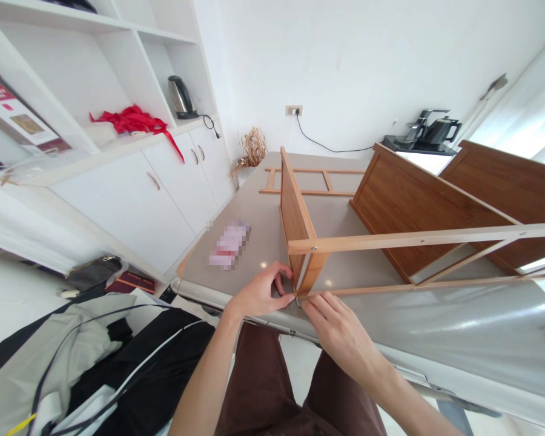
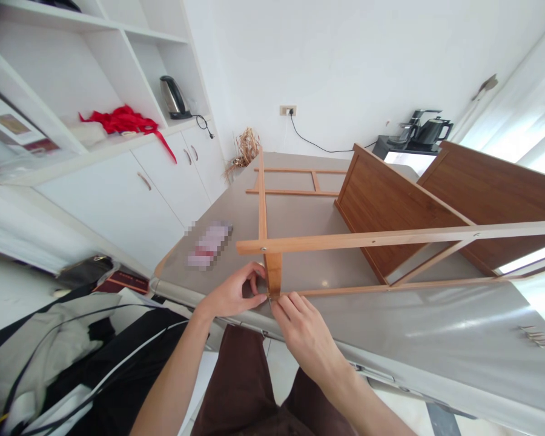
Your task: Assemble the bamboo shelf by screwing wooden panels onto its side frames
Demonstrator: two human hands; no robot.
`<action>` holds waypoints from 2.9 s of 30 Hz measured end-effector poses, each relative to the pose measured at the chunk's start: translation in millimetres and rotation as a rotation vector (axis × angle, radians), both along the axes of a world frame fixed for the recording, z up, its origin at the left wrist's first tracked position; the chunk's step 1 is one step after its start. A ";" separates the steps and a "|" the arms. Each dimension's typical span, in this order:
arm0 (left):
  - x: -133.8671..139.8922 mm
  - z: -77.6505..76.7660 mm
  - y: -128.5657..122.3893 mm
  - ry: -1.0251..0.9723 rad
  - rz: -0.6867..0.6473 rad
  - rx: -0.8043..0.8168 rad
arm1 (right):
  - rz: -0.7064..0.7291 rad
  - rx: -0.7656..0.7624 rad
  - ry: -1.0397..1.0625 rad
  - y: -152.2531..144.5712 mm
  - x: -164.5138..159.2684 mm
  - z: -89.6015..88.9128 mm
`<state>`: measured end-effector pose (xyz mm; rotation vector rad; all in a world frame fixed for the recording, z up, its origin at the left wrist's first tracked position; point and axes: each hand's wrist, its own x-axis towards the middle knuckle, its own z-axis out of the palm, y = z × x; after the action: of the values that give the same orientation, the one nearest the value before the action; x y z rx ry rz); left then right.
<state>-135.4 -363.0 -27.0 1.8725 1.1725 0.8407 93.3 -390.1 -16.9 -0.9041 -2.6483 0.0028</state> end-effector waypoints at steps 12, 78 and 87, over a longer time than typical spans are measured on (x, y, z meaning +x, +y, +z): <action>1.5 2.2 -1.1 0.016 0.012 -0.004 | -0.024 0.021 0.118 0.4 -3.0 -6.6; 0.4 5.5 -1.8 0.014 0.035 0.015 | -0.068 -0.118 0.346 3.3 2.0 -14.7; 0.3 5.2 -1.7 0.027 0.023 0.014 | -0.063 -0.072 0.412 2.0 4.2 -27.6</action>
<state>-135.1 -364.7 -21.7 1.8897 1.2100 0.8410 97.5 -388.2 -44.5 -0.8991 -2.2495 0.2438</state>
